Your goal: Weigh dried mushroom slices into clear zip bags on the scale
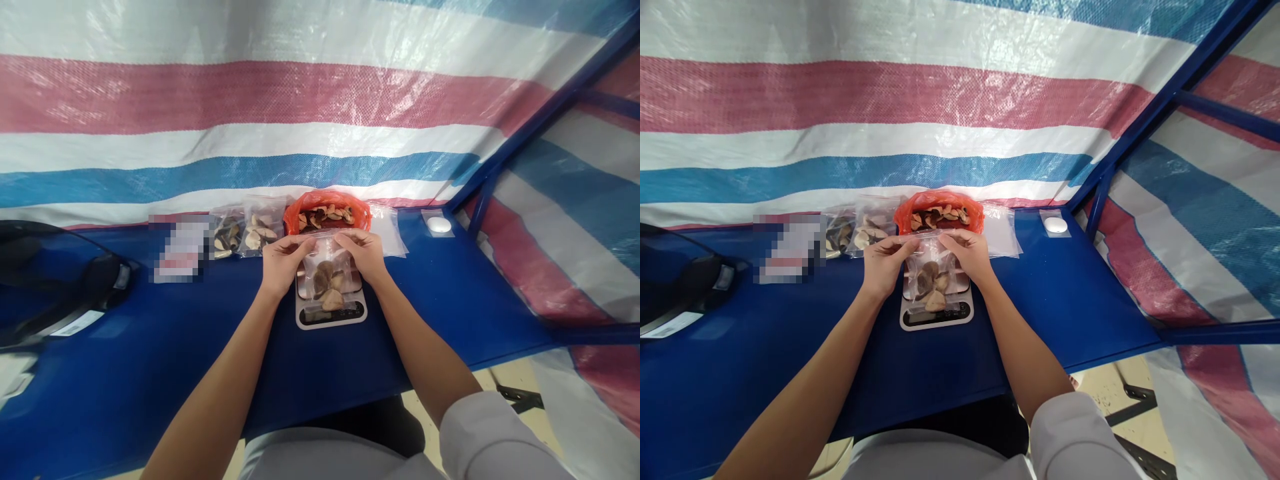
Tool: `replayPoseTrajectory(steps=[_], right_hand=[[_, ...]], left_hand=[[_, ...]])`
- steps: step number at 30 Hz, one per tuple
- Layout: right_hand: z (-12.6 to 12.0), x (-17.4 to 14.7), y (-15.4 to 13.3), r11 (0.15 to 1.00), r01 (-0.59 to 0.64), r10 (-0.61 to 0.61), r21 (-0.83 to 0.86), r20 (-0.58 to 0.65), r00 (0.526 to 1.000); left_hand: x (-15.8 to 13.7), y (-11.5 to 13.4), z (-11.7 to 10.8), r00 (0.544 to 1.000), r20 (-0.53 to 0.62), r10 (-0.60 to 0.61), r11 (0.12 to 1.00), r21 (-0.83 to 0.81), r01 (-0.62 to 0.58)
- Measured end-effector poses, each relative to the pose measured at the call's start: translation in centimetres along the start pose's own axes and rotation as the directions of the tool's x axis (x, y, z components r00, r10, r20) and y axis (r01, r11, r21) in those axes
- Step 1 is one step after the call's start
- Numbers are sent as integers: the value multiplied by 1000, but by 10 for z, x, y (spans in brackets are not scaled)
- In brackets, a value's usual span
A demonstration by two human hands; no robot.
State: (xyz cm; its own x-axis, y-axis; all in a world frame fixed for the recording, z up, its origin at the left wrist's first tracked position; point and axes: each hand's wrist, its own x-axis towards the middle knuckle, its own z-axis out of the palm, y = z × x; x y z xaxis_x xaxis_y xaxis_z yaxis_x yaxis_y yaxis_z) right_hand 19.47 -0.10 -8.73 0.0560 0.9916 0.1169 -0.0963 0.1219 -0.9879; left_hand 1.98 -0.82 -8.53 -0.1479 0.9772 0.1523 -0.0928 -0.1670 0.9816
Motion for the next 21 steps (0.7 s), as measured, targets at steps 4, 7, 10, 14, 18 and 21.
replayPoseTrajectory(steps=[4,7,10,14,18,21], right_hand=[[1,-1,-2,1000,-9,9,11,-12,1000],[0,-2,-2,1000,-7,7,7,6,1000],[-1,-3,-3,1000,11,-11,-18,28,1000],[2,-5,-7,1000,30,-30,-1,48,998],[4,-5,-9,999,29,-31,30,43,999],[4,-5,-7,999,32,-33,11,41,999]], left_hand=[[1,-3,0,1000,12,-12,1000,-9,12],[1,-4,0,1000,13,25,1000,-7,-25],[1,-4,0,997,18,69,998,-1,-69],[0,-3,0,997,22,77,997,22,-78],[-1,-1,0,999,25,48,998,47,-49],[-2,1,2,997,48,54,996,72,-58]])
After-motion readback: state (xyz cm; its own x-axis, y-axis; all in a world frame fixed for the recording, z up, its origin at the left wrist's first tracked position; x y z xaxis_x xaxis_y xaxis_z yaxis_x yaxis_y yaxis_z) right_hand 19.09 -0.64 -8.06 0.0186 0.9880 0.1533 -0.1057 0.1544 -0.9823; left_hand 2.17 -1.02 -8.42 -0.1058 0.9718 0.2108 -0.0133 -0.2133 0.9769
